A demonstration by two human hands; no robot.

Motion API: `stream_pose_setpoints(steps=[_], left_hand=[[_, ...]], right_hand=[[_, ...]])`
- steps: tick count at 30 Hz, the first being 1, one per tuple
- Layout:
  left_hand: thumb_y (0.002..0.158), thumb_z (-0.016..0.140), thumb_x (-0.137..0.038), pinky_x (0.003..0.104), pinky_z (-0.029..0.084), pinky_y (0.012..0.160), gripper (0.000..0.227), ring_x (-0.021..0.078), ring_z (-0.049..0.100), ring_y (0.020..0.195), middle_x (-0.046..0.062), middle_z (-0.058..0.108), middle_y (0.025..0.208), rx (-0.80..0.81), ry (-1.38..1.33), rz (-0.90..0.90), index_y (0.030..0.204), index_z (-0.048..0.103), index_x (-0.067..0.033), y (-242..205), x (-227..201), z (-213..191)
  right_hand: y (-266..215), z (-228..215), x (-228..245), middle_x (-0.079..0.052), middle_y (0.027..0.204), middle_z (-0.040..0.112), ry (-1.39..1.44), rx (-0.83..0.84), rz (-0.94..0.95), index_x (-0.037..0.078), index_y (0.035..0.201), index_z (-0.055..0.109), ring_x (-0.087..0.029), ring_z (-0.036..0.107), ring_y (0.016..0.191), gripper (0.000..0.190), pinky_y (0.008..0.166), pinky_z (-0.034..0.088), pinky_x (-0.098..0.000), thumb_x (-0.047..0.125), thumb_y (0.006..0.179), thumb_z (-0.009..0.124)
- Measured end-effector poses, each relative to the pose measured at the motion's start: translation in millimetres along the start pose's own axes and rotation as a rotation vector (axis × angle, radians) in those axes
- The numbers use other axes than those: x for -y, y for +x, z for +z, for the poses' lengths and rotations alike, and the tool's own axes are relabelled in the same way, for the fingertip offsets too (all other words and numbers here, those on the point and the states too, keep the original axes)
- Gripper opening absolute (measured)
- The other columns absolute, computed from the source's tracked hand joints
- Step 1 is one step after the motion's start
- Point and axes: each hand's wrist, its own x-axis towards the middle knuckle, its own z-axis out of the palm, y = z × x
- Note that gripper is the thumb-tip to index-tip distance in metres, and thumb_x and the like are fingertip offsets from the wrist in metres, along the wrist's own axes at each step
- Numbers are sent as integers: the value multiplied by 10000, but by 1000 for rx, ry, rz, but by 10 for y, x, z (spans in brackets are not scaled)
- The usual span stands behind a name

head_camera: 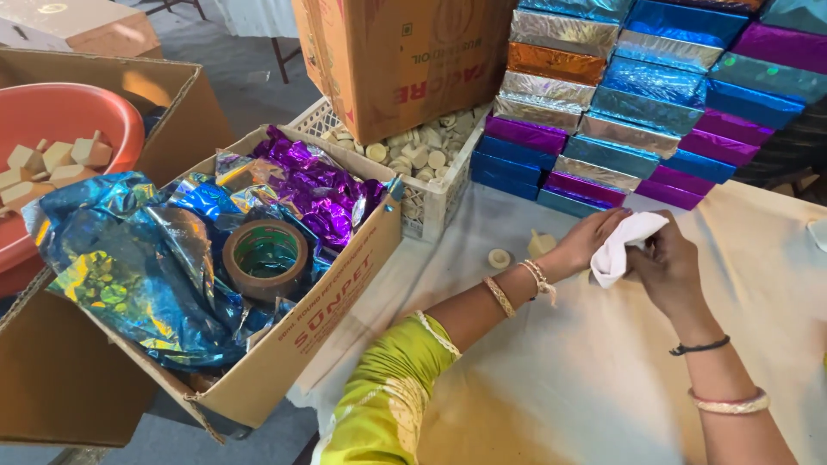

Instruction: The person wipes small wooden objects with a cloth, places them into a small white box, and closes the lid. They then wrap the box in shiny blue foil, folding the edges and securing the package with tape.

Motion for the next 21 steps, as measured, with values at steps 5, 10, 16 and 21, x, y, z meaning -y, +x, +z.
stream_pose_setpoints(steps=[5,10,16,21], left_hand=[[1135,439,-358,389,520,806,378,279,700,944,127,696,1059,16,94,-132,1246,614,-41,76,-442,-102],[1124,398,-442,231,275,420,384,74,365,519,8,488,702,168,-502,-474,1232,524,-96,77,-636,-301],[1222,418,-416,417,552,899,376,219,625,1151,178,557,1251,198,-420,216,1462,460,-129,-43,-475,-141],[1167,315,-466,415,517,678,523,290,634,819,213,649,1130,446,225,62,1391,557,-60,126,-61,-670]], right_hand=[[7,-103,30,89,1197,644,332,21,23,107,1373,509,-10,621,1048,461,902,518,-210,97,916,571],[2,-453,-73,-94,877,676,-73,-14,122,3,1193,702,-131,603,811,346,778,491,-337,335,1180,604],[65,-271,260,-128,931,760,-317,138,101,101,1313,646,-205,729,814,502,710,543,-346,392,908,705],[49,-480,530,-179,975,776,-686,232,269,135,1170,752,-332,747,868,449,792,569,-423,501,935,643]])
